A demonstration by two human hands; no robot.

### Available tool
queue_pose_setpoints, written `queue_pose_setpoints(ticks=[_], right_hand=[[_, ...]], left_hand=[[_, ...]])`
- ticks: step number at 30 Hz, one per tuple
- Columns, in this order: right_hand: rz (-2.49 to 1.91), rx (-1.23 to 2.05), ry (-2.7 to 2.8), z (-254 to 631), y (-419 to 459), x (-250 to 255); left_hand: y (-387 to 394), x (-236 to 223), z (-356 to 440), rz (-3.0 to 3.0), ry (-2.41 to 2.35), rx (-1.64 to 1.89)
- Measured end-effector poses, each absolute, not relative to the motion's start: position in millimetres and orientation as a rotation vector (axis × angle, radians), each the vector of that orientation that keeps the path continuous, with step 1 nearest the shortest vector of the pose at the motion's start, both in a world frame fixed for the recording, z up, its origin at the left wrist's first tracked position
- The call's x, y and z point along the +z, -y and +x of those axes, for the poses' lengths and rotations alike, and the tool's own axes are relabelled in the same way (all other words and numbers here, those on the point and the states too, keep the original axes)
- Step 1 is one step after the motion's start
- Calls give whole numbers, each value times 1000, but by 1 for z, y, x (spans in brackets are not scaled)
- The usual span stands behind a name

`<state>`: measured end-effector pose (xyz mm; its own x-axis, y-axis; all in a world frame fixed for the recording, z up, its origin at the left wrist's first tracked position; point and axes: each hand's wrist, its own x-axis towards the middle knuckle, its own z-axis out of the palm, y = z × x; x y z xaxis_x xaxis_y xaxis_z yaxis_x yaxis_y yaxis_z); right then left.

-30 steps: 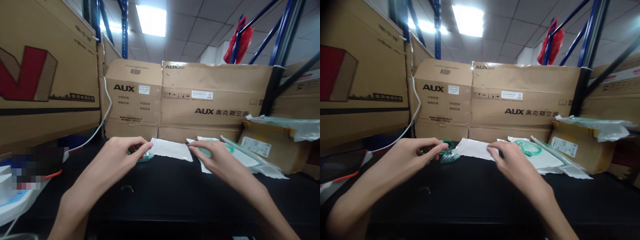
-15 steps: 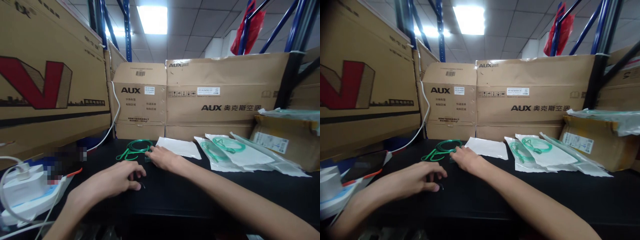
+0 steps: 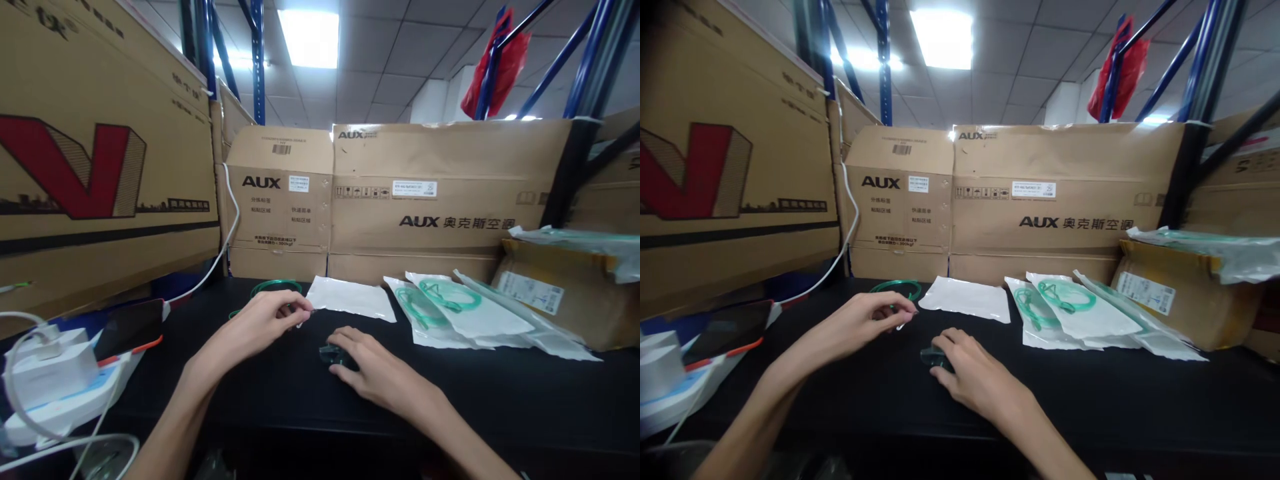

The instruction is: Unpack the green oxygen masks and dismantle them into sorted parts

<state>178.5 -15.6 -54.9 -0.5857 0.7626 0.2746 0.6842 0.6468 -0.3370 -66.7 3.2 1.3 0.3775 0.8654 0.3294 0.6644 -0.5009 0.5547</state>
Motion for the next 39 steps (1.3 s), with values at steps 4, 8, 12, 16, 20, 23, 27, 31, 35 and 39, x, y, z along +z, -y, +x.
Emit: queue_pose_setpoints(ticks=[4,8,12,16,20,23,27,31,35,39], right_hand=[[-1100,420,2322,201,23,-66],[-1108,343,2196,212,18,-73],[-1120,328,2199,210,11,-79],[-1163,319,2198,206,12,-79],[-1173,211,2209,201,16,-73],[-1157,177,2253,197,19,-72],[-1160,133,2345,206,18,-74],[-1213,-65,2301,225,12,-78],[-1165,-55,2310,227,7,-74],[-1184,33,2268,221,9,-69]], left_hand=[[2,7,-45,2374,-1272,974],[8,9,-32,2365,-1286,996],[6,8,-40,2236,-1176,1009],[1,7,-56,2157,-1158,1138],[8,15,-62,2107,-1156,1160],[14,20,-61,2061,-1169,1129],[8,12,-50,2024,-1166,1016],[-7,-5,-25,2082,-1232,1098],[-18,-11,-14,2161,-1321,1204],[-21,-8,-24,2115,-1319,1271]])
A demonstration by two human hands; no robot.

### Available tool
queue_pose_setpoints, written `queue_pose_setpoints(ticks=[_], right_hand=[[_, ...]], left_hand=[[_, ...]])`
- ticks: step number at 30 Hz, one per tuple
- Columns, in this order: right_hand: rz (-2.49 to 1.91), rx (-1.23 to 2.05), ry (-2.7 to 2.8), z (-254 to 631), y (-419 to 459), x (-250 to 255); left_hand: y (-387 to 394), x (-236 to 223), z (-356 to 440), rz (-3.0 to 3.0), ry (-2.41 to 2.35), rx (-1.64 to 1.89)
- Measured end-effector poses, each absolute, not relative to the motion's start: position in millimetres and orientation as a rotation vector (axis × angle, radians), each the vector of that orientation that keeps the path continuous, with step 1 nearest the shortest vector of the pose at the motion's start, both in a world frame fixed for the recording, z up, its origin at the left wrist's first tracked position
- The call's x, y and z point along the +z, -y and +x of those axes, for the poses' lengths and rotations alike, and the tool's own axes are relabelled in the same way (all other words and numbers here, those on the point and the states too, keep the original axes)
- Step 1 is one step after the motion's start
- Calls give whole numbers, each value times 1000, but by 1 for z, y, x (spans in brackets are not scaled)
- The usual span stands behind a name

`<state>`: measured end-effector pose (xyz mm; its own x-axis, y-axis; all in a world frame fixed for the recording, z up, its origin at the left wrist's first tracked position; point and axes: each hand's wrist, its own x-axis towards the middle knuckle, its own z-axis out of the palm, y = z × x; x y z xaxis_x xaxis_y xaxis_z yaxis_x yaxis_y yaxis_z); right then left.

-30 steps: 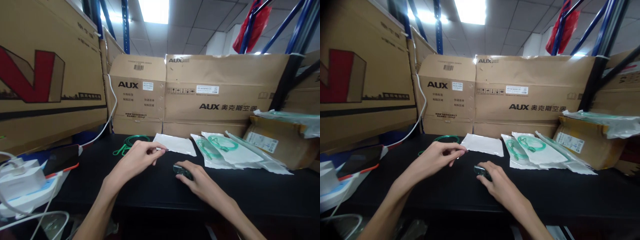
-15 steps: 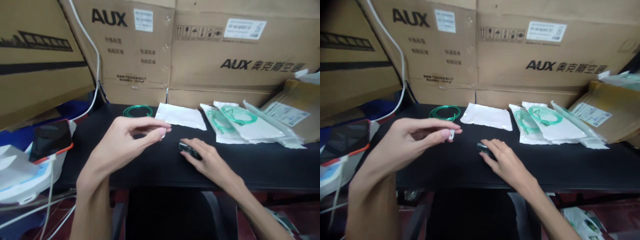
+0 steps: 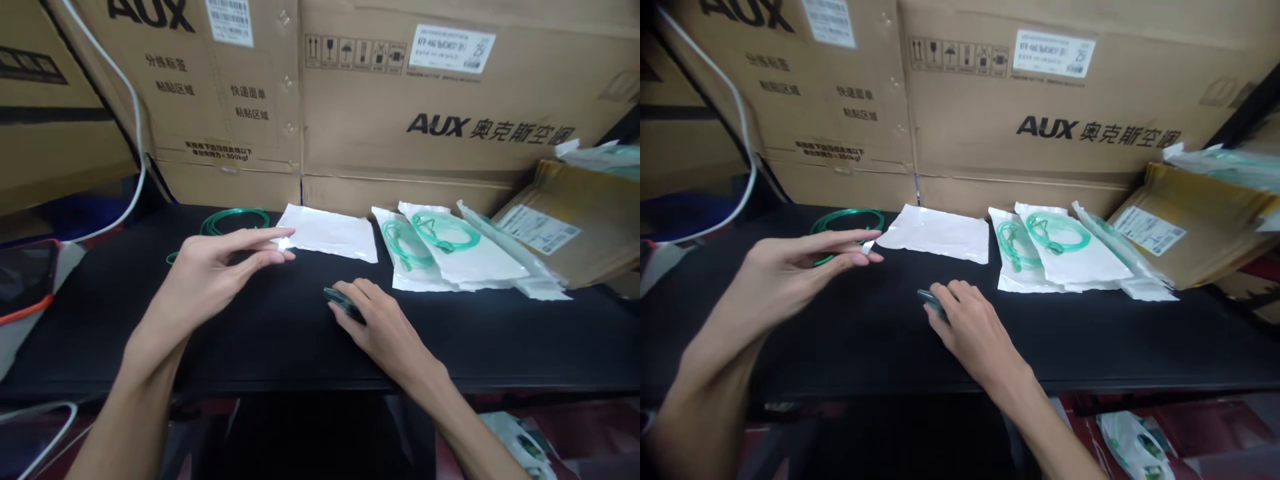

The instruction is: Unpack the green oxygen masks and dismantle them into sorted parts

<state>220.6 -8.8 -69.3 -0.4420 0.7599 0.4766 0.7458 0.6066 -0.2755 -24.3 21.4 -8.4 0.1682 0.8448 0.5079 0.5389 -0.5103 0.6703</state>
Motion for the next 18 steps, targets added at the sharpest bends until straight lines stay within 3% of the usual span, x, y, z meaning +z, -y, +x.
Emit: queue_pose_setpoints(ticks=[10,18], right_hand=[[-1166,-28,2150,213,8,-71],[-1318,204,2086,212,9,-66]], left_hand=[[-16,-8,-26,1975,-1071,1197],[-20,-14,-10,1957,-1022,961]])
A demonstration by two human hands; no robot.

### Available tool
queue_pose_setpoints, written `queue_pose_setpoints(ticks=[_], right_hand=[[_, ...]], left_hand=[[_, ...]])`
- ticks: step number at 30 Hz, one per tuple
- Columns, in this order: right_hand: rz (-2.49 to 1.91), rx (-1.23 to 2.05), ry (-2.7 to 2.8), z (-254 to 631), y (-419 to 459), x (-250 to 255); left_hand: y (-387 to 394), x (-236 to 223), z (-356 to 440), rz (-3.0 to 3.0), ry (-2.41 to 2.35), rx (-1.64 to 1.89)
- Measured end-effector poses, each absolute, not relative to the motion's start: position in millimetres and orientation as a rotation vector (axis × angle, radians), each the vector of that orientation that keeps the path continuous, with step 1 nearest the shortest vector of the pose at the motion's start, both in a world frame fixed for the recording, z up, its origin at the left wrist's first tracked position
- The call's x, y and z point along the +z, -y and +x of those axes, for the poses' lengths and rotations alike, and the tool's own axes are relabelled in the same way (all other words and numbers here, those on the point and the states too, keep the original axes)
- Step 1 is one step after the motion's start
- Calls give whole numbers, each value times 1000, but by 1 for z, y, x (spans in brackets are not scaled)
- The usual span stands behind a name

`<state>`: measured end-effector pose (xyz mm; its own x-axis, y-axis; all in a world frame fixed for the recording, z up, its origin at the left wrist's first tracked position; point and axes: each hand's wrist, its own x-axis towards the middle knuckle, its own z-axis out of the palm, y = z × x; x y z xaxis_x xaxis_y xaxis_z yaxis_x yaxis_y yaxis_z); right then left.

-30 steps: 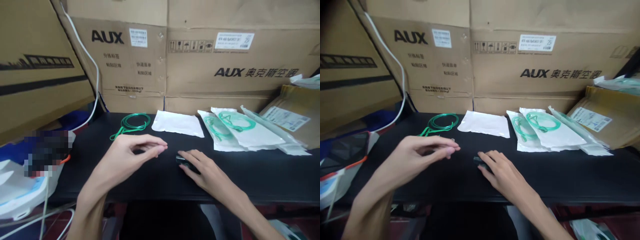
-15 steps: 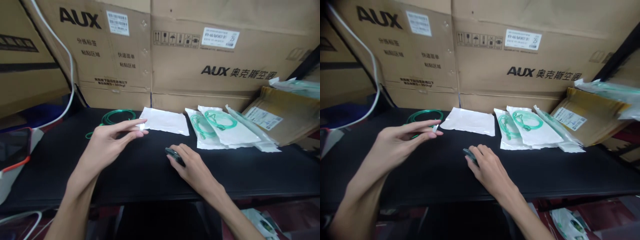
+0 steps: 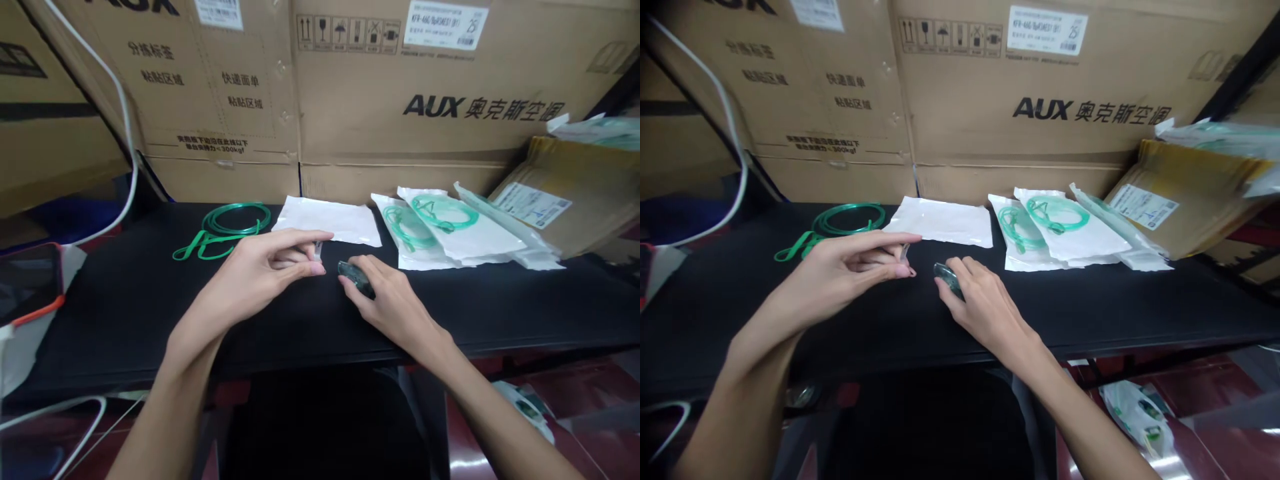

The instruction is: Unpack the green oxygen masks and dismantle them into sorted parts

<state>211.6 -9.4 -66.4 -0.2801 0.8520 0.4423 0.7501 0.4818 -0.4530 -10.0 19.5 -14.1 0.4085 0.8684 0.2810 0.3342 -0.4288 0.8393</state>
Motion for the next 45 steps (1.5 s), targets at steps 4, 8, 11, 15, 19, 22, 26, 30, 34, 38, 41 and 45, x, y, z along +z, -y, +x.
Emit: queue_pose_setpoints(ticks=[4,8,11,15,19,22,26,30,34,38,41,45], right_hand=[[-1294,291,2088,210,16,-61],[-1293,341,2053,210,18,-62],[-1282,347,2022,211,20,-64],[-1208,453,1984,211,28,-63],[-1131,657,1908,208,39,-64],[-1126,740,1894,205,45,-68],[-1141,765,1891,204,48,-70],[-1127,774,1908,206,50,-68],[-1079,742,1930,208,53,-66],[-1008,735,1940,210,56,-69],[-1003,690,1912,212,55,-75],[-1021,652,1895,213,50,-85]], left_hand=[[-21,-16,-10,1955,-1035,888],[-24,-17,-14,2008,-1038,837],[-26,-18,-15,2004,-985,792],[-20,-16,-12,1975,-1001,820],[-2,-23,-6,1892,-1018,904],[10,-37,-1,1803,-969,912],[18,-52,2,1839,-968,929],[19,-53,0,1907,-989,911],[22,-52,-1,1918,-995,881],[25,-52,1,1933,-979,816],[27,-56,4,1909,-978,820],[31,-67,10,1754,-1099,985]])
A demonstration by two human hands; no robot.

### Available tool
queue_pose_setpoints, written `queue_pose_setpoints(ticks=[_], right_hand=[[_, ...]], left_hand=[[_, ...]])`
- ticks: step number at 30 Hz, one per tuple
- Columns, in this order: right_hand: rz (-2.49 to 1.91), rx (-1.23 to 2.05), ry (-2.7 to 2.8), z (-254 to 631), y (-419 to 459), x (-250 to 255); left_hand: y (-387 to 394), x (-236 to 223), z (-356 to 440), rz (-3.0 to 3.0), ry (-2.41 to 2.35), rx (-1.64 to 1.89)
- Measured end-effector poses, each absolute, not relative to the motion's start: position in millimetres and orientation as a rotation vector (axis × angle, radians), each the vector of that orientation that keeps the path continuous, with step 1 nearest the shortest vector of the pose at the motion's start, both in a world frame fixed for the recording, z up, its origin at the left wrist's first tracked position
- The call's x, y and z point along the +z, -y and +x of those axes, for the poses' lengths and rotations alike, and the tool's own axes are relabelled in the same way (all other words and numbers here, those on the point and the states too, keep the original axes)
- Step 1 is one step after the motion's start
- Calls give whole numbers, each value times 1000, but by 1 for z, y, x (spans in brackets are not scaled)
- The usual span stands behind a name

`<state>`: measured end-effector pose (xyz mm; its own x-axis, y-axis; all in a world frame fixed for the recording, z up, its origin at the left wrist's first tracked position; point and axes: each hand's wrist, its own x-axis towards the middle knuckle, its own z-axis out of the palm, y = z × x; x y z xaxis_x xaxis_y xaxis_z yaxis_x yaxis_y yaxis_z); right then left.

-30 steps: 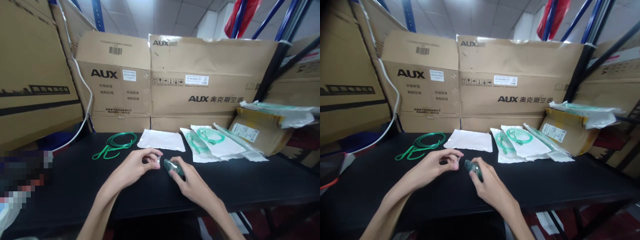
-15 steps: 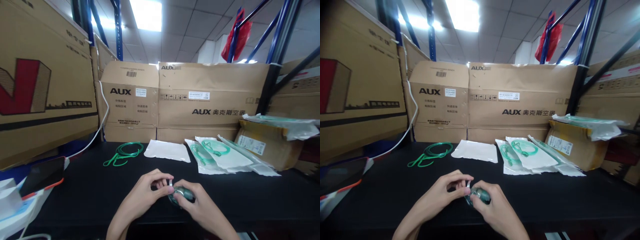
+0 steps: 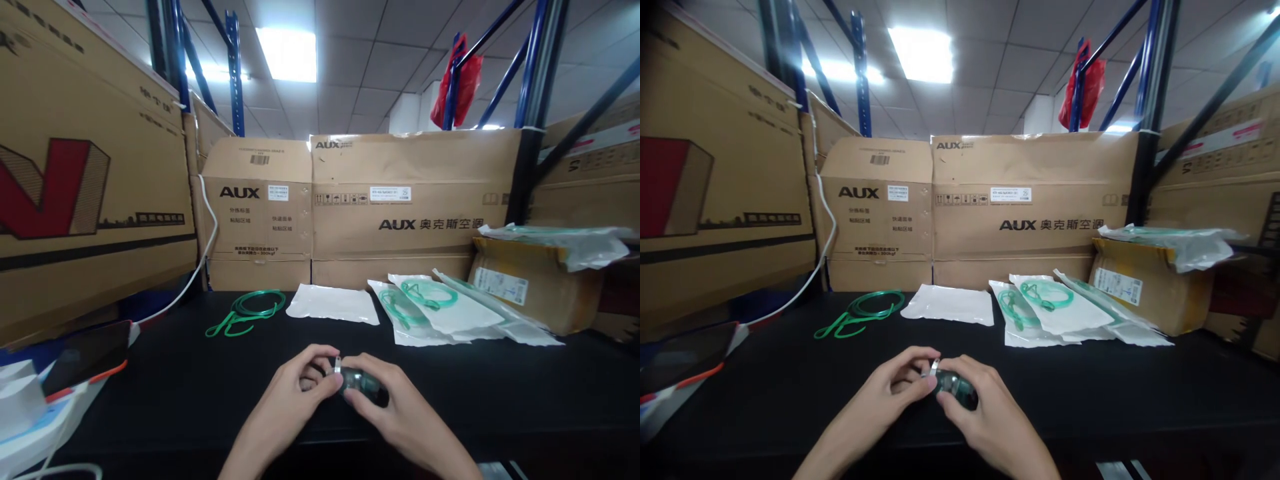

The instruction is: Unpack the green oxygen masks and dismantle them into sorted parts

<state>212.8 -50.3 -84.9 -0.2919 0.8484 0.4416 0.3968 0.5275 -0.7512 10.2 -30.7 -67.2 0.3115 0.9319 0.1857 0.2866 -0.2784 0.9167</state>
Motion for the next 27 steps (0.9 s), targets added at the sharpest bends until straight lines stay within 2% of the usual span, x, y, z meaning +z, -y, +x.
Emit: queue_pose_setpoints(ticks=[8,22,27], right_hand=[[-1039,690,1832,215,43,-88],[-690,1175,1440,211,50,-74],[-528,1476,1218,211,47,-78]], left_hand=[[41,-68,21,1875,-1306,1119],[46,-76,26,1848,-1015,1051],[47,-77,21,1821,-938,1046]])
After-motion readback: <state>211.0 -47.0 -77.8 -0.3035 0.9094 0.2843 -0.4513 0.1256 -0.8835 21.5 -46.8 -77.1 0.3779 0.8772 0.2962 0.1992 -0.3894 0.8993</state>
